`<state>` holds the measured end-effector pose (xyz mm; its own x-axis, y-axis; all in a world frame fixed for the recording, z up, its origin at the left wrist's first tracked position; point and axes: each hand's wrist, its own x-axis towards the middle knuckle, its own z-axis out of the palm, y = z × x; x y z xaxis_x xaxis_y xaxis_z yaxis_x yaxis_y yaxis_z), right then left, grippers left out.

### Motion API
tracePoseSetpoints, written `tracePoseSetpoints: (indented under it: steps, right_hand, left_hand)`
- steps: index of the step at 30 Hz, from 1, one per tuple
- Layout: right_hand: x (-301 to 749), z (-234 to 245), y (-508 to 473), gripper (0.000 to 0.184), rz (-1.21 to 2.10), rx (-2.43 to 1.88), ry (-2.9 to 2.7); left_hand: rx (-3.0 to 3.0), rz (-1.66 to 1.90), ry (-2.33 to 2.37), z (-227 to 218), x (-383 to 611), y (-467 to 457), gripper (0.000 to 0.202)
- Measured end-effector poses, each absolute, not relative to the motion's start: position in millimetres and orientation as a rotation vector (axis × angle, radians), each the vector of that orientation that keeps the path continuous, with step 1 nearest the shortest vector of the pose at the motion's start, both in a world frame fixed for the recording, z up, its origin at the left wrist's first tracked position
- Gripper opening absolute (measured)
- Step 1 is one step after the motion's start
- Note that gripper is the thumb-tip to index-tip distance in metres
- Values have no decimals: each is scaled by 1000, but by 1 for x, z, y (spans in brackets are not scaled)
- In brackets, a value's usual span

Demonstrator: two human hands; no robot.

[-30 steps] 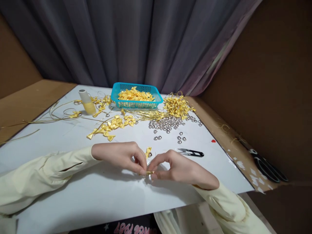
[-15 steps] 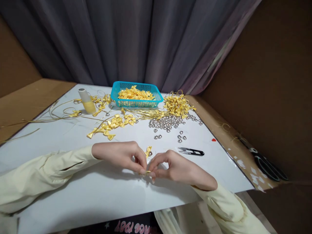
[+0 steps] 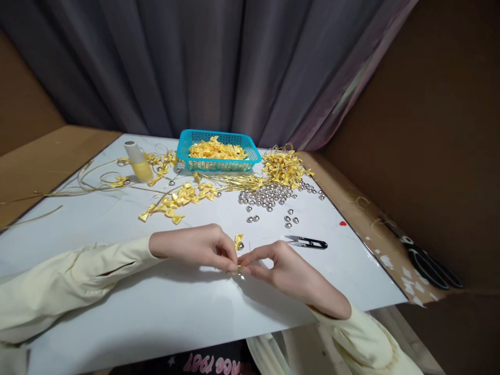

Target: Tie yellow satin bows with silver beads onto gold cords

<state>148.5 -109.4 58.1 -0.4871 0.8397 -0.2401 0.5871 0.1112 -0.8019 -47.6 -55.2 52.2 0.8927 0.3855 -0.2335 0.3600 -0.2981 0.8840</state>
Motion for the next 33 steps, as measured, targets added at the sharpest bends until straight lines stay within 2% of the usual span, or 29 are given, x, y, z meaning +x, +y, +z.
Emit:
tracePoseSetpoints:
  steps: [5, 8, 10, 19, 26, 33]
  right_hand:
    - [151, 59, -102, 19, 1314, -1504, -2111]
    - [157, 62, -99, 20, 1289, -1532, -2116]
    - [162, 63, -98, 20, 1254, -1522, -2125]
    - [172, 69, -96, 20, 1294, -1517, -2139]
    - [157, 70, -94, 21, 1132, -1437, -2268]
    - [154, 64, -101, 24, 642, -1510, -2341]
  left_hand:
    - [1904, 93, 710, 42, -49, -51, 18]
    - [1959, 229, 937, 32, -52, -47, 40]
    - [2039, 313, 1042, 25, -52, -48, 44]
    - [2159, 500, 1039, 7, -35, -65, 13]
    - [2126, 441, 974, 30, -32, -73, 10]
    - [2392, 459, 863, 39, -34, -79, 17]
